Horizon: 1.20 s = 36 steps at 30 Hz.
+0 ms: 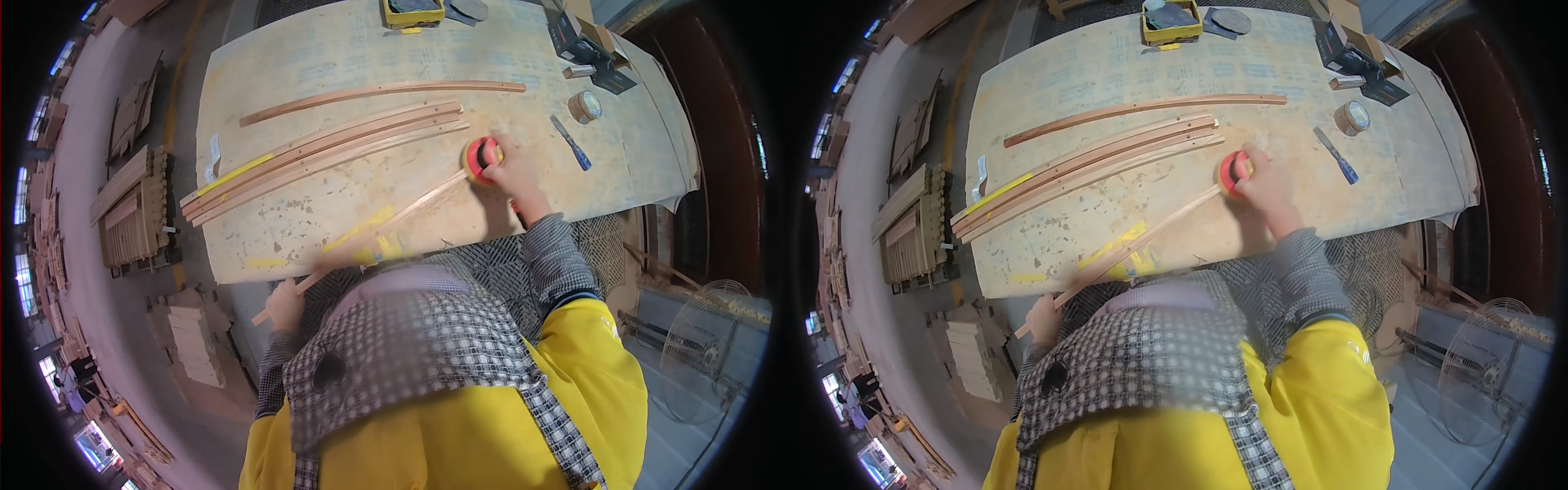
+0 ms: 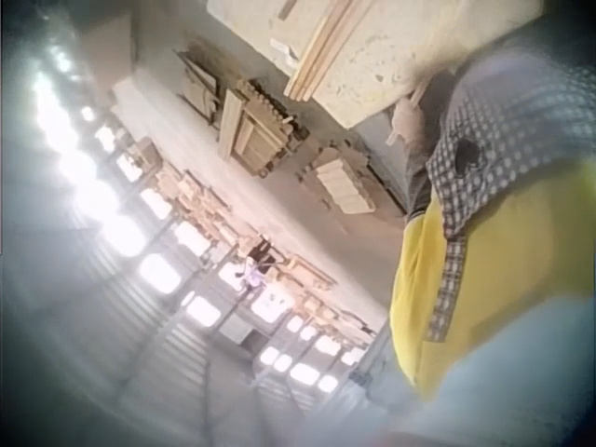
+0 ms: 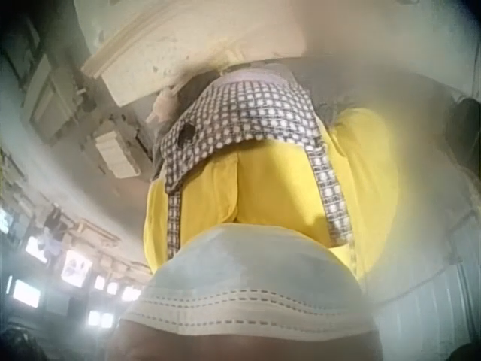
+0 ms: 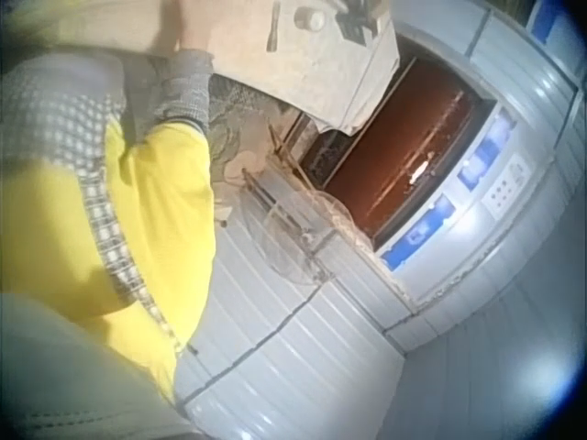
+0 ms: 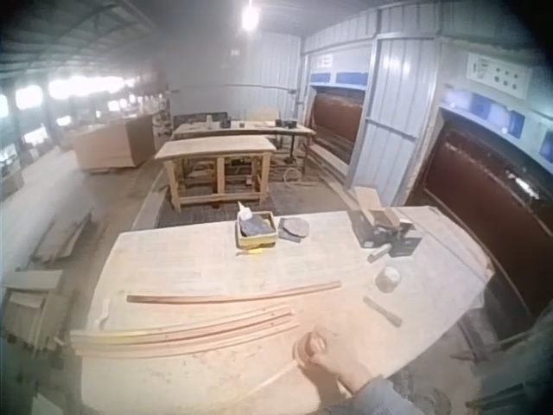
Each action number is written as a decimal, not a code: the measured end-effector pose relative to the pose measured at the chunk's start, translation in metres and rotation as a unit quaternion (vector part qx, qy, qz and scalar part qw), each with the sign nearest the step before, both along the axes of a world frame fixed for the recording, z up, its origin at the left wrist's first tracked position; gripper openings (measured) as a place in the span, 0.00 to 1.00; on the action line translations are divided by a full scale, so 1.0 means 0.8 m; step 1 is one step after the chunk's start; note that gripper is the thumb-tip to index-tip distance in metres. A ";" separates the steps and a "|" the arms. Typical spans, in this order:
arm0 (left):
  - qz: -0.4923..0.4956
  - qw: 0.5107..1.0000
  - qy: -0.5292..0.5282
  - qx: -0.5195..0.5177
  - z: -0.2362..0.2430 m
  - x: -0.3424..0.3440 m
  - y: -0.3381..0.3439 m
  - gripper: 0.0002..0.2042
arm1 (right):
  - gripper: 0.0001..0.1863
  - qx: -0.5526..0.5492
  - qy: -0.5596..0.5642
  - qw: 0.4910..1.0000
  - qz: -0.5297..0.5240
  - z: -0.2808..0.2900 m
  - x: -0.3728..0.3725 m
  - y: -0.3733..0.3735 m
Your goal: The person sands multiple wooden pieces using a hand sander, moves them to a larger stack of wood, and then cleans the work surface using a compressed air tool.
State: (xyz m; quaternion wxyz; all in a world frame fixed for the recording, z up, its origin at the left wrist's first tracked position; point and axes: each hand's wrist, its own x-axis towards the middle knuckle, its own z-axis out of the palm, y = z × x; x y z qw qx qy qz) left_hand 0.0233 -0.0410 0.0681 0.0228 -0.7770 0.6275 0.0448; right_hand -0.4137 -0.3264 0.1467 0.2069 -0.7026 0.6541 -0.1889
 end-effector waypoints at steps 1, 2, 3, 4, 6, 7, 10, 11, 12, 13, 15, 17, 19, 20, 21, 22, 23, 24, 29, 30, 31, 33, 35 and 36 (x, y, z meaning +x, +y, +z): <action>0.016 0.999 0.006 0.039 -0.001 0.001 0.001 0.07 | 0.25 0.029 0.017 0.999 0.001 0.006 0.018 0.010; 0.029 0.997 0.017 0.076 -0.004 0.000 -0.001 0.08 | 0.20 -0.012 0.049 0.998 0.030 0.011 0.039 0.030; 0.026 0.996 0.014 0.088 -0.006 0.004 0.000 0.07 | 0.18 0.135 0.084 0.986 0.045 0.052 0.076 0.049; 0.016 0.996 0.020 0.082 -0.003 0.006 -0.008 0.07 | 0.27 0.007 0.028 0.993 0.113 -0.002 0.072 0.068; -0.002 0.995 0.038 0.089 0.003 0.014 -0.008 0.06 | 0.22 0.048 0.036 0.977 0.204 0.040 0.097 0.093; 0.001 0.994 0.028 0.110 0.007 0.015 -0.013 0.06 | 0.22 0.032 0.024 0.983 0.181 0.039 0.095 0.090; -0.003 0.988 0.040 0.152 0.020 0.015 -0.023 0.08 | 0.28 0.052 0.033 0.995 0.078 0.030 0.067 0.056; 0.001 0.987 0.038 0.154 0.024 0.016 -0.024 0.08 | 0.30 0.048 0.031 0.997 0.046 0.033 0.050 0.036; 0.006 0.984 0.049 0.171 0.027 0.016 -0.026 0.08 | 0.28 0.029 0.027 0.999 0.037 0.025 0.024 0.019; 0.011 0.980 0.060 0.188 0.029 0.015 -0.031 0.09 | 0.33 0.010 0.030 0.998 0.046 0.022 -0.001 -0.001; 0.018 0.974 0.067 0.215 0.032 0.013 -0.040 0.09 | 0.36 0.024 -0.002 1.000 0.019 0.032 -0.021 -0.020; 0.020 0.967 0.080 0.242 0.041 0.011 -0.048 0.10 | 0.36 0.020 0.001 1.000 0.018 0.026 -0.025 -0.021; 0.034 0.958 0.093 0.270 0.044 0.009 -0.057 0.11 | 0.35 -0.014 -0.003 0.998 0.056 0.019 -0.007 -0.005; 0.041 0.957 0.091 0.272 0.050 0.005 -0.058 0.11 | 0.33 -0.015 0.036 0.995 0.087 0.014 0.008 0.006; 0.053 0.956 0.114 0.264 0.059 0.000 -0.064 0.12 | 0.32 0.002 0.026 0.995 0.101 0.022 0.034 0.023; 0.065 0.955 0.137 0.255 0.065 -0.004 -0.067 0.14 | 0.30 0.018 0.017 0.993 0.115 0.031 0.064 0.041; 0.070 0.952 0.162 0.252 0.068 -0.004 -0.069 0.15 | 0.29 0.052 0.025 0.988 0.140 0.041 0.093 0.057; 0.072 0.951 0.161 0.253 0.065 -0.002 -0.064 0.15 | 0.27 0.086 0.032 0.982 0.166 0.046 0.121 0.072; 0.060 0.952 0.187 0.237 0.057 0.000 -0.066 0.15 | 0.23 0.056 -0.075 0.935 0.343 0.023 0.226 0.140; 0.063 0.949 0.189 0.244 0.057 -0.001 -0.068 0.15 | 0.22 0.059 -0.112 0.921 0.369 0.010 0.242 0.149; 0.063 0.949 0.189 0.244 0.055 0.001 -0.066 0.15 | 0.22 0.059 -0.111 0.921 0.369 0.019 0.257 0.152; 0.043 0.942 0.274 0.191 0.052 0.004 -0.063 0.16 | 0.22 0.161 -0.007 0.871 0.464 0.045 0.274 0.156; 0.026 0.928 0.332 0.166 0.047 0.007 -0.063 0.17 | 0.22 0.165 -0.001 0.873 0.458 0.053 0.271 0.160; 0.013 0.911 0.387 0.141 0.046 0.005 -0.063 0.17 | 0.22 0.169 0.004 0.874 0.456 0.055 0.269 0.160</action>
